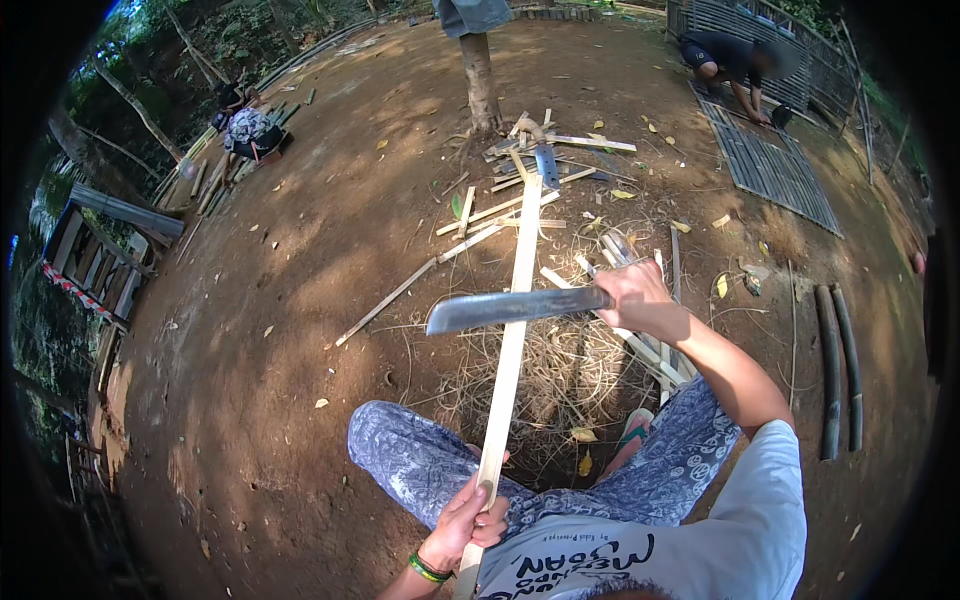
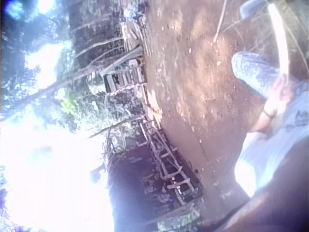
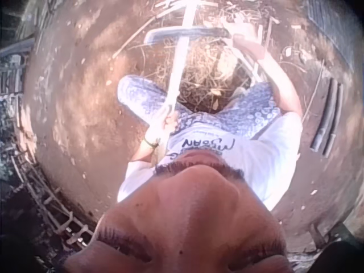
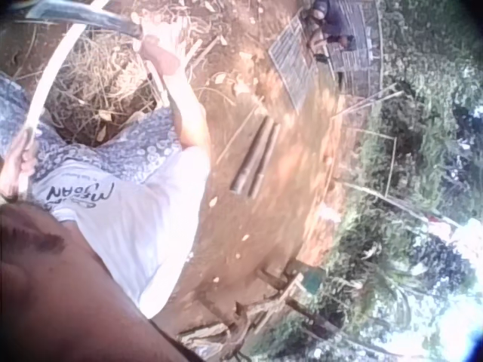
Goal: The person sits on the ground and uses a machete to shave and smooth a long piece of bamboo. They repeatedly strike the bamboo with the blade to remove strips and refine the surface, holding the material with one hand and the tool with the other.
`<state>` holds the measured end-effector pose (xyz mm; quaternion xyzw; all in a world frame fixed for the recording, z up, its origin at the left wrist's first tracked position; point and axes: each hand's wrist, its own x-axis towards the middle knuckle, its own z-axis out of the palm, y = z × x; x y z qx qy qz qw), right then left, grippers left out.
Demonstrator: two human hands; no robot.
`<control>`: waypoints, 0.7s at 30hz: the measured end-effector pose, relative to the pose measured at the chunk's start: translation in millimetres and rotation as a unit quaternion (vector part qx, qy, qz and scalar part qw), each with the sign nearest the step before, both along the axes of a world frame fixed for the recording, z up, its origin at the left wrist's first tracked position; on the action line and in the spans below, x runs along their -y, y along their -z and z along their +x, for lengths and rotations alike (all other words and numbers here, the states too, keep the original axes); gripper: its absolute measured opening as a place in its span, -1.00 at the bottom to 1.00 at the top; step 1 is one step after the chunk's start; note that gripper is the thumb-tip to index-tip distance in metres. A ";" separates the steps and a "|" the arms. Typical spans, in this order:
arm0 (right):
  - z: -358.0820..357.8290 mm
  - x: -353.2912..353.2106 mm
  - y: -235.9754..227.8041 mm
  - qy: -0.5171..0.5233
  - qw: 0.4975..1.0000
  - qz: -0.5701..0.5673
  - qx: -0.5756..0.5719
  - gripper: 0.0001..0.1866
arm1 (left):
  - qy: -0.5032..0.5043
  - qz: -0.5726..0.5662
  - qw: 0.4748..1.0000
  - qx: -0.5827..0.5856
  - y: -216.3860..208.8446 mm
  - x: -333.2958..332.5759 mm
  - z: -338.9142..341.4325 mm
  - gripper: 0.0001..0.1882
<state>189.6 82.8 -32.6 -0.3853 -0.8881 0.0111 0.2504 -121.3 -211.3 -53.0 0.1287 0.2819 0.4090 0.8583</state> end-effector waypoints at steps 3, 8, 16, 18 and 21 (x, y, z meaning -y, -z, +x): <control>10.9 -14.4 1.9 -0.026 0.996 0.087 0.014 -0.91 | 0.021 0.007 1.000 -0.008 -2.9 9.3 -0.2 -0.44; 83.2 -86.1 -18.8 0.373 0.924 -0.039 -0.071 -0.82 | 0.038 0.028 0.998 -0.036 6.2 28.5 -10.0 -0.43; -8.4 31.8 -1.3 0.119 0.981 -0.134 -0.078 -0.77 | 0.005 0.051 0.999 0.016 -1.3 -16.3 -0.6 -0.42; -21.7 56.8 16.5 0.028 0.997 -0.069 -0.016 -0.74 | 0.004 0.064 0.998 -0.007 -4.7 -26.8 1.2 -0.42; -33.8 86.6 10.9 -0.079 0.996 -0.027 0.016 -0.68 | 0.007 0.070 0.997 -0.012 -8.4 -34.1 3.4 -0.41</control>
